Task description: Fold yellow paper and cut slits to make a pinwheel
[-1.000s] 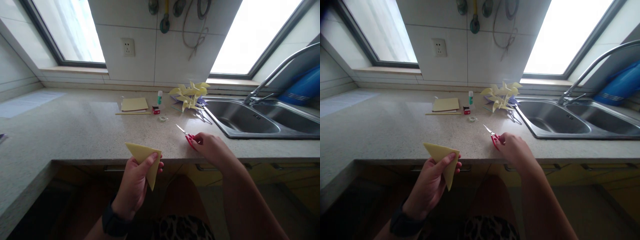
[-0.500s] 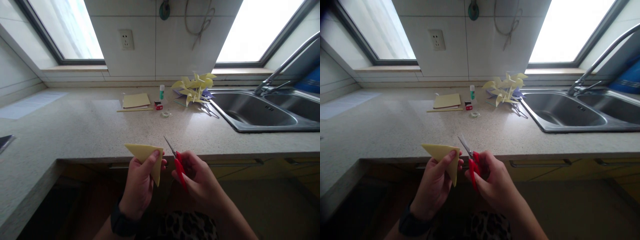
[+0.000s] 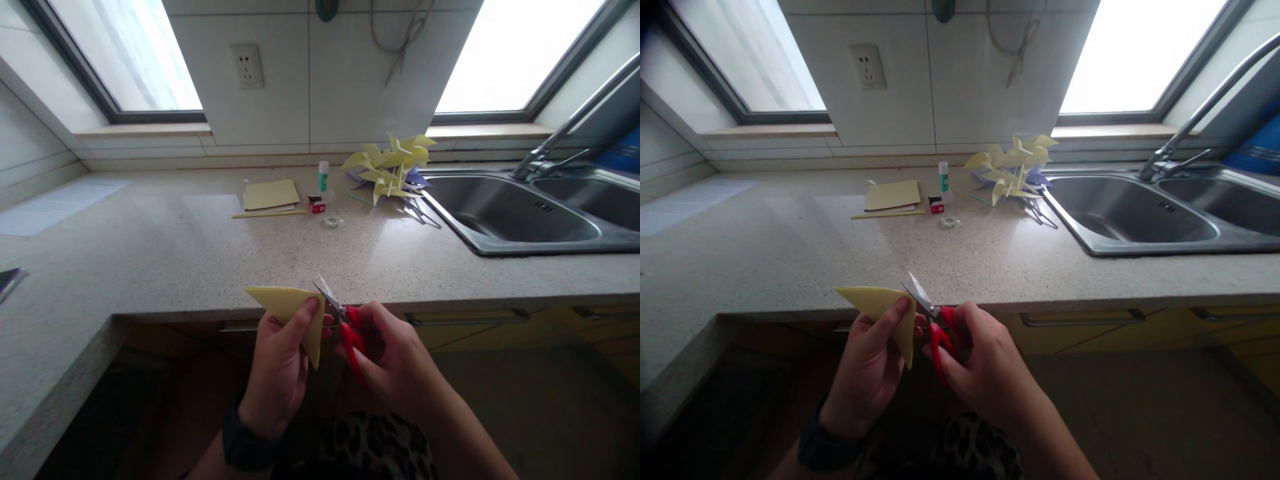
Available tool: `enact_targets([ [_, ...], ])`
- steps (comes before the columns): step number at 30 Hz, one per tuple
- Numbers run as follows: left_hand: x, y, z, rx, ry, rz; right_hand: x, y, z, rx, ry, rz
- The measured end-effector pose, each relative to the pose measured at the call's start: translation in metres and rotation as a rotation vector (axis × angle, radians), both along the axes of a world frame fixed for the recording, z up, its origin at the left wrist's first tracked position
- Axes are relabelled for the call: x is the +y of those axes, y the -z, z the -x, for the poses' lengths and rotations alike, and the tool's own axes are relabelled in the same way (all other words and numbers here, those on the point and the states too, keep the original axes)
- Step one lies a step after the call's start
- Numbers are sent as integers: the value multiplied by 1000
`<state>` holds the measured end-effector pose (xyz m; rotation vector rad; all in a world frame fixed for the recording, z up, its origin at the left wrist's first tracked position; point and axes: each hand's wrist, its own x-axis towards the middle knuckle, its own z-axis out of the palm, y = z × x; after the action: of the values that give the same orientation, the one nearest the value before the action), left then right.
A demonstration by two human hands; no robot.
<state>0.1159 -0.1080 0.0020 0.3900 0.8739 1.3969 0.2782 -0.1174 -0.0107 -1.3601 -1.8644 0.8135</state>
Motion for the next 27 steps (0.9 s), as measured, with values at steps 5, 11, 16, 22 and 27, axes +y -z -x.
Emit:
enact_targets([
  [5, 0, 2, -1, -28, -2, -14, -1, -3, 0, -4, -4, 5],
  [11, -1, 1, 0, -28, -2, -8, -1, -4, 1, -17, -2, 1],
  [16, -1, 1, 0, -20, 6, -4, 0, -2, 0, -18, 7, 5],
  [22, 0, 2, -2, -1, 4, -7, 1, 1, -1, -12, 27, 5],
  [27, 2, 5, -2, 4, -21, 3, 2, 1, -1, 3, 31, 12],
])
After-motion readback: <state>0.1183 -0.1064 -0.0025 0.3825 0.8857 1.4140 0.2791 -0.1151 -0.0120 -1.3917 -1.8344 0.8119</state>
